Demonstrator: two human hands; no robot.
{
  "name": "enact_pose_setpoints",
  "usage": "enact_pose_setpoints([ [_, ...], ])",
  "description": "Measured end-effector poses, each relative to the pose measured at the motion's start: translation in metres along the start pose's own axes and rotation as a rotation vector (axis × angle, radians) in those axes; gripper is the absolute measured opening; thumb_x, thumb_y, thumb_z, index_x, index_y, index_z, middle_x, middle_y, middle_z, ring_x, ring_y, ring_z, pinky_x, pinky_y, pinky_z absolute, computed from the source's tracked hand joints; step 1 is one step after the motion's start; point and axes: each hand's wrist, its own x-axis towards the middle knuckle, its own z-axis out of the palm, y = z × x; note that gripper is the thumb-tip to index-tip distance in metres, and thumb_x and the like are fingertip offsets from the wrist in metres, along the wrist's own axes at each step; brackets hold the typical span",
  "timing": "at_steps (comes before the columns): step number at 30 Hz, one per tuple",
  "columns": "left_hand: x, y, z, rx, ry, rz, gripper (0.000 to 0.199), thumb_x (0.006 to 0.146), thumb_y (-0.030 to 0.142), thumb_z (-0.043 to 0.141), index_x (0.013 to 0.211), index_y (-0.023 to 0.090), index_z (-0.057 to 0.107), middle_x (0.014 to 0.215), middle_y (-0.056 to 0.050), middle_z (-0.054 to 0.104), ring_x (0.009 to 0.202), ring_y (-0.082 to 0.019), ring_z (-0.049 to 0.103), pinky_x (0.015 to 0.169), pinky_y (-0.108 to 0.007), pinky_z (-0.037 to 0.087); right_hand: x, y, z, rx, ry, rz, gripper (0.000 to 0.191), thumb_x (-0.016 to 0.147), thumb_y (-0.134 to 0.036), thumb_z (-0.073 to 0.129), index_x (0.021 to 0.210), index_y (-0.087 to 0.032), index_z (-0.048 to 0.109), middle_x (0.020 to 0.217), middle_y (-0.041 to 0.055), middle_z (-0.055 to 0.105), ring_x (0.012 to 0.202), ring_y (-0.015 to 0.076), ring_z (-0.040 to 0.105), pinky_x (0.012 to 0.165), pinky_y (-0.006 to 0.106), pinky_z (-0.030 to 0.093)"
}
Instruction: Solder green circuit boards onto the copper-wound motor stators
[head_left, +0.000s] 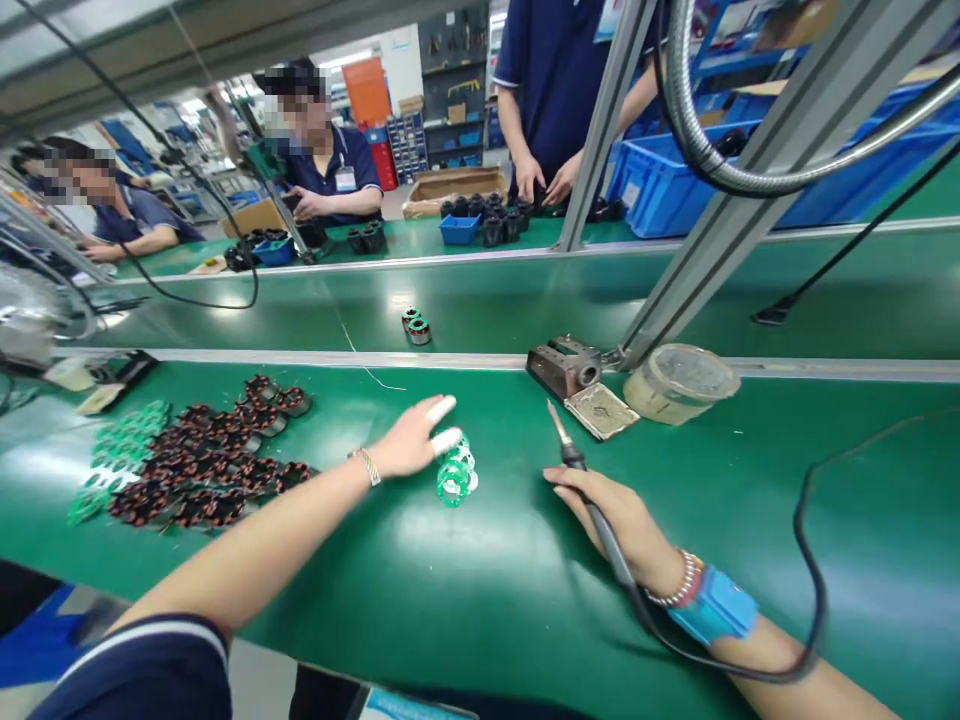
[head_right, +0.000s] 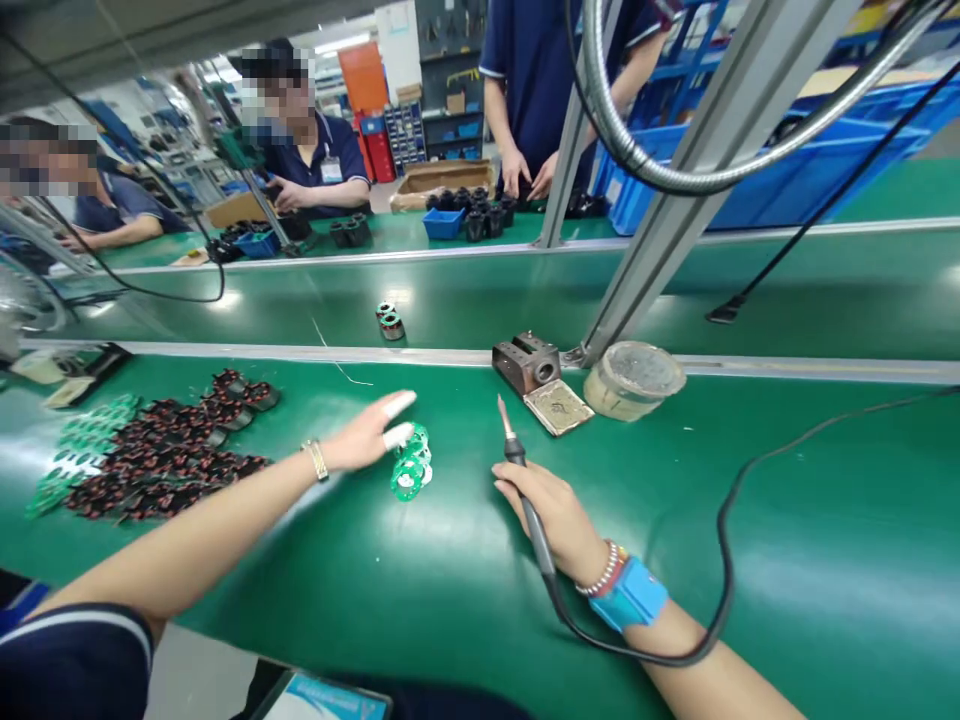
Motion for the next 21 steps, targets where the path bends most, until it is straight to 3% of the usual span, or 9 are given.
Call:
enact_pose_setpoints([
  [2, -0.026, 0.018, 0.025, 0.045, 0.001, 0.004, 0.056, 0.084, 0.048, 0.039, 0.131, 0.018, 0.035, 0.139, -0.015, 0.036, 0.131, -0.027, 0.026, 0.103, -0.048, 0.027, 0.002, -0.006, 0.007, 0.030, -0.004, 0.034, 0.014, 0.088, -0.023, 0.043, 0.098, -0.021, 0.053, 0.087, 0.0065, 0.069, 0.074, 0.0177, 0.068, 0.067, 0.029, 0.057],
  [5, -0.036, 0.045, 0.049, 0.086, 0.022, 0.034, 0.063, 0.082, 0.051, 0.041, 0.133, 0.015, 0.032, 0.142, -0.017, 0.029, 0.133, -0.029, 0.019, 0.104, -0.049, 0.023, 0.004, -0.014, 0.018, 0.047, -0.006, 0.089, 0.015, 0.088, -0.023, 0.041, 0.100, -0.021, 0.050, 0.098, 0.0096, 0.067, 0.086, 0.0194, 0.067, 0.076, 0.034, 0.056],
  [9, -0.037, 0.061, 0.042, 0.040, 0.068, -0.011, 0.061, 0.086, 0.047, 0.034, 0.135, 0.011, 0.027, 0.142, -0.019, 0.027, 0.132, -0.029, 0.023, 0.103, -0.046, 0.027, 0.001, -0.027, 0.032, 0.027, -0.031, 0.096, 0.021, 0.084, -0.025, 0.048, 0.105, -0.018, 0.045, 0.112, 0.0160, 0.060, 0.097, 0.0238, 0.063, 0.080, 0.041, 0.054],
  [11, -0.052, 0.051, 0.028, 0.066, 0.134, -0.049, 0.058, 0.086, 0.045, 0.036, 0.134, 0.012, 0.029, 0.143, -0.019, 0.026, 0.131, -0.030, 0.024, 0.102, -0.047, 0.028, -0.001, -0.035, 0.036, 0.007, -0.057, 0.082, 0.031, 0.081, -0.027, 0.054, 0.108, -0.017, 0.043, 0.118, 0.0187, 0.056, 0.105, 0.0265, 0.058, 0.084, 0.044, 0.051],
  [14, -0.096, 0.015, 0.002, 0.212, 0.278, -0.160, 0.059, 0.080, 0.042, 0.049, 0.131, 0.014, 0.035, 0.142, -0.018, 0.028, 0.131, -0.034, 0.025, 0.102, -0.052, 0.026, -0.003, -0.048, 0.043, -0.035, -0.127, 0.022, 0.043, 0.075, -0.029, 0.062, 0.111, -0.016, 0.042, 0.124, 0.0203, 0.050, 0.112, 0.0287, 0.052, 0.088, 0.045, 0.048],
  [18, -0.159, -0.037, -0.023, 0.416, 0.393, -0.418, 0.058, 0.076, 0.043, 0.055, 0.125, 0.014, 0.042, 0.133, -0.019, 0.042, 0.128, -0.036, 0.028, 0.100, -0.056, 0.026, -0.001, -0.054, 0.056, -0.092, -0.175, -0.045, 0.030, 0.078, -0.023, 0.057, 0.105, -0.017, 0.047, 0.112, 0.0157, 0.057, 0.099, 0.0253, 0.061, 0.081, 0.040, 0.053],
  [21, -0.182, -0.053, -0.026, 0.490, 0.365, -0.507, 0.042, 0.077, 0.039, 0.054, 0.112, 0.015, 0.054, 0.126, -0.017, 0.050, 0.126, -0.036, 0.031, 0.100, -0.056, 0.027, 0.002, -0.049, 0.063, -0.083, -0.162, -0.082, 0.021, 0.083, -0.018, 0.047, 0.104, -0.017, 0.048, 0.105, 0.0152, 0.059, 0.093, 0.0242, 0.062, 0.076, 0.040, 0.054],
])
